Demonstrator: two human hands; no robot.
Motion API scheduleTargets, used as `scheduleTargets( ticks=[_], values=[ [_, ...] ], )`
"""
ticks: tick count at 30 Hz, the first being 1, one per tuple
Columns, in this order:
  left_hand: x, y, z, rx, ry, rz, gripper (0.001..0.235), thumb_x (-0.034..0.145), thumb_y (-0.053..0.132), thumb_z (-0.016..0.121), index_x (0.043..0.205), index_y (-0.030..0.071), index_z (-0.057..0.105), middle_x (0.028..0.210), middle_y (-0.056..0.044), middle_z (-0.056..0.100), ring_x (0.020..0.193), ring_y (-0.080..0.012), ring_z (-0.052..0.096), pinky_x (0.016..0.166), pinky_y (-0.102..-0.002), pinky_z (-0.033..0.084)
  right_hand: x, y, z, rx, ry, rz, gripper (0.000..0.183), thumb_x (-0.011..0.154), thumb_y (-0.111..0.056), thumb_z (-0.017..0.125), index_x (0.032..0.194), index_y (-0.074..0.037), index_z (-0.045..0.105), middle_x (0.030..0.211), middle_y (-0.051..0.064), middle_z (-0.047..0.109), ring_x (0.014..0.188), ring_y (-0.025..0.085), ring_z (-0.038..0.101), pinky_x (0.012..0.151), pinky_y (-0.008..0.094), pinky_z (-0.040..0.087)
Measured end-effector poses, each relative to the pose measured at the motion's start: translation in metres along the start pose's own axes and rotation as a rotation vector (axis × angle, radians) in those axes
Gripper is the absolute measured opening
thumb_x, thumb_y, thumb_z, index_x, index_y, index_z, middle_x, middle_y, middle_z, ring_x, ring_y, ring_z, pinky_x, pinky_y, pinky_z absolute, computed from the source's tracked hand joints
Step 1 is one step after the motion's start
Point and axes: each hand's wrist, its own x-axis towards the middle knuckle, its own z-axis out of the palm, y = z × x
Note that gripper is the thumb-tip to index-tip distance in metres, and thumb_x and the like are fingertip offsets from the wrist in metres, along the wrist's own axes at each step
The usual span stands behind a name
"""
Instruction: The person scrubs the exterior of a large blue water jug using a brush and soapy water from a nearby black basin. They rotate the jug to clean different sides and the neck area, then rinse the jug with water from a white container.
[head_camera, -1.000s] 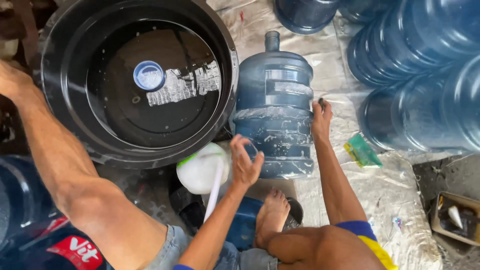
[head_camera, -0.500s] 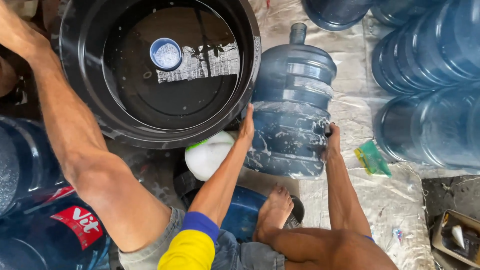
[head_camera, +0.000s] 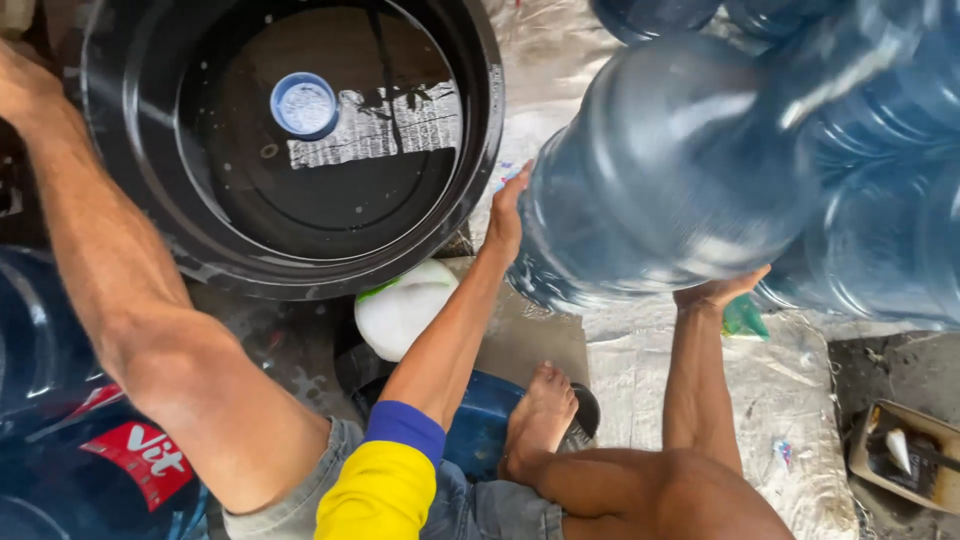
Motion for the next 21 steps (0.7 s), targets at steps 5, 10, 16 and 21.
scheduleTargets(
  ticks=[5,10,16,21],
  values=[
    [-0.016,0.003,0.001,0.183,-0.013,0.028,0.061,0.092,0.033,0.048,0.141,-0.001,0.037,0.144,-0.027,0.034,0.135,-0.0373,0.031,0.115,-0.044,0.022,-0.003,0.005,0.015,-0.032,0.01,-0.065,0.051,0.069,-0.053,0.061,0.104,-0.015,0.065,0.113,0.01,0.062,0.108,0.026,0.059,0.1,0.042,0.043],
    [-0.022,0.002,-0.026,0.367,-0.017,-0.048,0.068,0.098,0.047,0.033,0.148,0.003,0.02,0.152,-0.025,0.016,0.14,-0.0382,0.018,0.117,-0.046,0.013,0.009,0.008,0.023,-0.054,-0.038,-0.087,0.055,0.072,-0.057,0.062,0.11,-0.018,0.064,0.116,0.008,0.059,0.109,0.027,0.058,0.1,0.046,0.039],
    [-0.05,0.05,-0.07,0.737,-0.216,-0.255,0.053,0.084,0.053,0.039,0.108,0.012,0.063,0.096,-0.001,0.06,0.095,-0.0173,0.058,0.085,-0.03,0.039,-0.034,-0.011,0.041,-0.051,0.01,0.063,0.03,0.063,-0.041,0.067,0.086,-0.023,0.066,0.094,0.0,0.067,0.094,0.021,0.063,0.076,0.037,0.052],
    [-0.058,0.086,-0.093,0.55,-0.034,-0.196,0.045,0.084,0.038,0.047,0.12,0.014,0.06,0.107,-0.003,0.067,0.081,-0.0151,0.067,0.062,-0.026,0.048,-0.116,-0.01,0.032,-0.051,-0.021,-0.173,0.023,0.066,-0.034,0.066,0.08,-0.016,0.064,0.08,0.0,0.06,0.079,0.014,0.055,0.067,0.03,0.043]
  ],
)
